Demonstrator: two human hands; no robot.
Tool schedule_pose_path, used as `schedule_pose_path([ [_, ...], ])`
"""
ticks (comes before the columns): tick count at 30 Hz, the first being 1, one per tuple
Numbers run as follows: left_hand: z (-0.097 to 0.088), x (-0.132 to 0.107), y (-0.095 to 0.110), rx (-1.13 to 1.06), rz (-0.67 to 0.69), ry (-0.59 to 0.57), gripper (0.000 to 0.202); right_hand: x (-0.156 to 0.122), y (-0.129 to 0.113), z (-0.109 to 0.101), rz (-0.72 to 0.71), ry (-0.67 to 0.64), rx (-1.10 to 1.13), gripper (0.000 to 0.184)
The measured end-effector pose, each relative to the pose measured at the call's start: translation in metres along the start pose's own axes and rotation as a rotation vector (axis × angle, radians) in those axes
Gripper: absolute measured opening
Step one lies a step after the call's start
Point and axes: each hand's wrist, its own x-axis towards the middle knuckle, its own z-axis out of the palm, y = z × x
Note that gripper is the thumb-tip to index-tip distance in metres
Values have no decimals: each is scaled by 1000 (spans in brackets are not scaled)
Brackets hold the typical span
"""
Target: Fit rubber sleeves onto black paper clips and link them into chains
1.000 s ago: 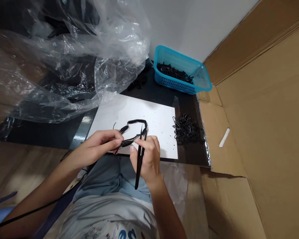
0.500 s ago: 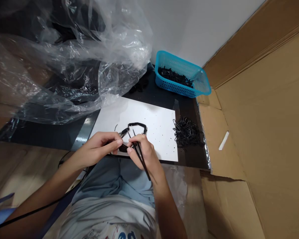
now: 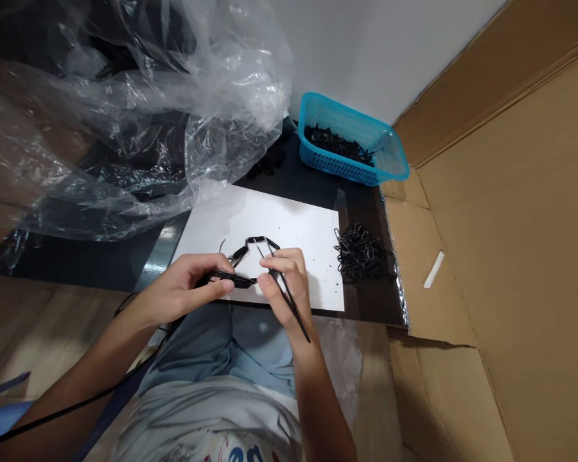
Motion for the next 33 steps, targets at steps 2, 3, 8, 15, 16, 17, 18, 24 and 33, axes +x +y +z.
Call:
schedule_pose_path([
  [2,-1,-1,0,-5,19,3,15,-4,-7,-7,-39,2,12,17],
  [3,-1,-1,0,-4,27,4,14,-7,-9,-9,-73,6,47,20],
  [8,-1,-1,0,9,57,11,13,-19,-15,-9,-297,-54,22,29],
  [15,-1,-2,-1,-7,68,-6,13,-12,-20,-5,-354,-94,-97,30],
  [16,-1,-2,-1,-9,68,-7,13,-12,-21,-5,-352,-99,-98,30],
  [17,-1,-2,-1,-10,69,-8,13,-12,-21,-5,-349,-100,-97,29],
  [18,-1,-2,-1,-11,70,-7,13,-12,-21,-5,-350,-98,-94,29],
  [24,-2,0,-2,-12,60,-16,12,-15,-17,-5,-329,-119,-79,28],
  [33,-1,-2,-1,-2,53,-13,11,-17,-21,-5,-302,-132,-101,28],
])
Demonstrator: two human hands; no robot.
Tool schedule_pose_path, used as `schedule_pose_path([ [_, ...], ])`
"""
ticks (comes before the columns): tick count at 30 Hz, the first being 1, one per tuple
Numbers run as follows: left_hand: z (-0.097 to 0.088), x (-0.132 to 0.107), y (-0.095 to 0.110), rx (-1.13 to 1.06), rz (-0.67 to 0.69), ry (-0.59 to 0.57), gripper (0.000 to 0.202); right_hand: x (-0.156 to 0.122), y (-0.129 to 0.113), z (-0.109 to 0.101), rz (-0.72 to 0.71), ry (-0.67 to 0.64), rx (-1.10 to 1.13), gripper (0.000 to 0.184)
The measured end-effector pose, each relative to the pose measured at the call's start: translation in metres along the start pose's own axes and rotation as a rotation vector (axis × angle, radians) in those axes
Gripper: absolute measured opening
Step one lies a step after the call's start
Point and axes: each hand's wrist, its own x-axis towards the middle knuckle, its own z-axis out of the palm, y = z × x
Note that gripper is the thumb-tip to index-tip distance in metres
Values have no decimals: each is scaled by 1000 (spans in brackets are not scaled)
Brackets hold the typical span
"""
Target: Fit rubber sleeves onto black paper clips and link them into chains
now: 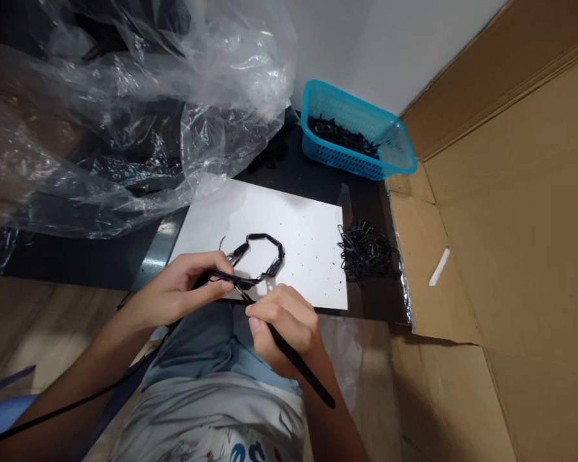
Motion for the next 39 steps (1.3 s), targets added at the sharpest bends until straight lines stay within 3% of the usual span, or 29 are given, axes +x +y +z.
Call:
schedule_pose_path([
  [6,-2,0,-2,-39,1,-32,10,-3,6,0,108,-9,157,24],
  [13,-5,0,-4,-71,2,-62,11,-2,18,24,378,264,682,5],
  [19,-4,1,-3,-67,8,-37,10,10,16,23,415,310,848,14],
  [23,-3,1,-2,-83,-1,-26,11,0,17,1,348,378,736,9],
  [28,-3,0,-4,-93,-2,-9,13,-21,10,-15,252,468,338,11],
  [33,-2,-1,-7,-64,15,-1,12,-23,-1,4,132,289,154,27],
  [39,-2,-1,-6,-39,6,0,13,-10,3,23,12,283,58,30],
])
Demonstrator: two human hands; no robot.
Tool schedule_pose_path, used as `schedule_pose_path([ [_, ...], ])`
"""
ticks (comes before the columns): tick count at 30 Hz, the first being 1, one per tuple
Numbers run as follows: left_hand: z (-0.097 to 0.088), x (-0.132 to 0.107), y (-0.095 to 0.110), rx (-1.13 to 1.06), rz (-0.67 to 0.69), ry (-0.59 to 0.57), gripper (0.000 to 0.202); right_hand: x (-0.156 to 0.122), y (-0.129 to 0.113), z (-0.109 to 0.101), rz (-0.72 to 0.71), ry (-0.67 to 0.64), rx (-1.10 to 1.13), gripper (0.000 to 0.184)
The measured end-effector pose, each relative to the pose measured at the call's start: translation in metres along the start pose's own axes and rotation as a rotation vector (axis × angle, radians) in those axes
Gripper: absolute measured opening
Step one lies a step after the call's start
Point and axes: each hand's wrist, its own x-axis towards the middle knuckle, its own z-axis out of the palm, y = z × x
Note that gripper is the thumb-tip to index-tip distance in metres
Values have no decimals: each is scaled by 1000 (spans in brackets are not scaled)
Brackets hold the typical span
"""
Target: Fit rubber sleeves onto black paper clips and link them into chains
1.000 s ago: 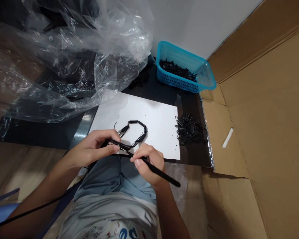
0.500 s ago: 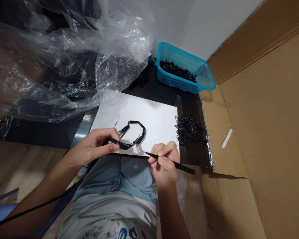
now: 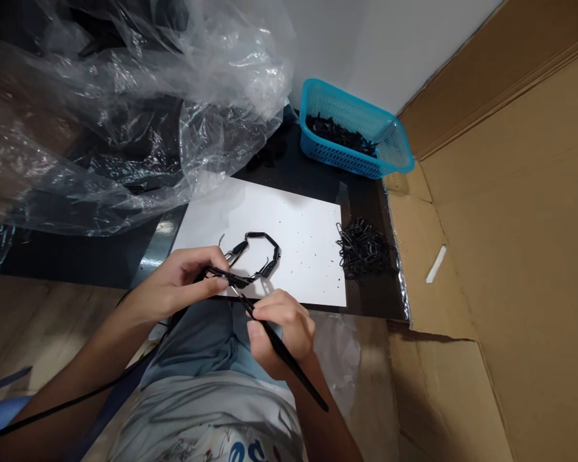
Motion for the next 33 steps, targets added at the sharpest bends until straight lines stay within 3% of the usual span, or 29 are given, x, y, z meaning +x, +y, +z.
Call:
schedule_pose_path([
  [18,-2,1,3,-59,-23,-19,13,-3,2,3,120,-25,96,22],
  [24,-2,2,4,-91,-36,-27,11,-2,1,14,350,146,340,14],
  [28,-3,2,4,-87,-35,-44,11,4,-1,21,526,145,575,11],
  [33,-3,1,4,-113,-24,-29,12,6,-4,13,517,165,646,12],
])
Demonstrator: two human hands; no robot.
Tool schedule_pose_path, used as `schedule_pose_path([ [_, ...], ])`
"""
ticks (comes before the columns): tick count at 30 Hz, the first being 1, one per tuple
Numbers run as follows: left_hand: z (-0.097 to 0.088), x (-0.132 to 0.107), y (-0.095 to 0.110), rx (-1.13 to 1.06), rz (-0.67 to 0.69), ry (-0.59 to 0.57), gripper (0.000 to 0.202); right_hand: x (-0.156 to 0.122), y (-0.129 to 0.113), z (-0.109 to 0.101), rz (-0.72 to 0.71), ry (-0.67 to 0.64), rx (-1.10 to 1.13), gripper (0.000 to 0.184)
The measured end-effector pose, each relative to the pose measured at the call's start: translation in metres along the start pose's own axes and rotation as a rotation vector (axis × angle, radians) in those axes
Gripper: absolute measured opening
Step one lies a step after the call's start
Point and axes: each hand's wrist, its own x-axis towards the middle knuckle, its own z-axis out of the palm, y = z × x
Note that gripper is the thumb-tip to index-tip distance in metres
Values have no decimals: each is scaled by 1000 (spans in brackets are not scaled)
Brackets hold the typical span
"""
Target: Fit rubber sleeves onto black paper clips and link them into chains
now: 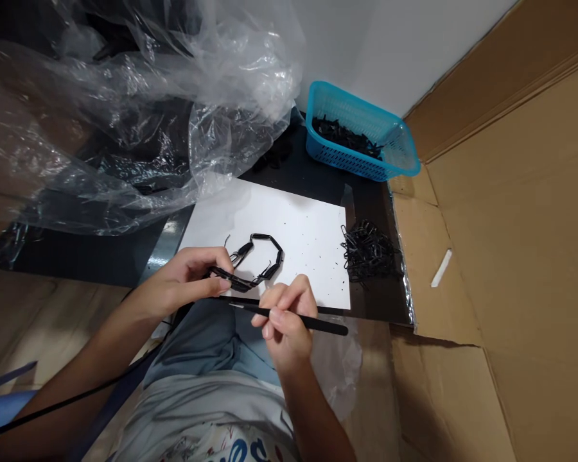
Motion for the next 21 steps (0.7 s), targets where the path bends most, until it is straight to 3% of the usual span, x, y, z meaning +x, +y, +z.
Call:
schedule_pose_path([
  [7,1,0,-1,12,11,4,13,-11,-15,-26,-227,11,-227,15],
  [14,1,0,-1,-4,12,-1,13,-9,-1,-13,-578,-170,-616,29],
  [21,1,0,1,-63,-14,-3,13,-5,5,-8,-685,-192,-717,32],
])
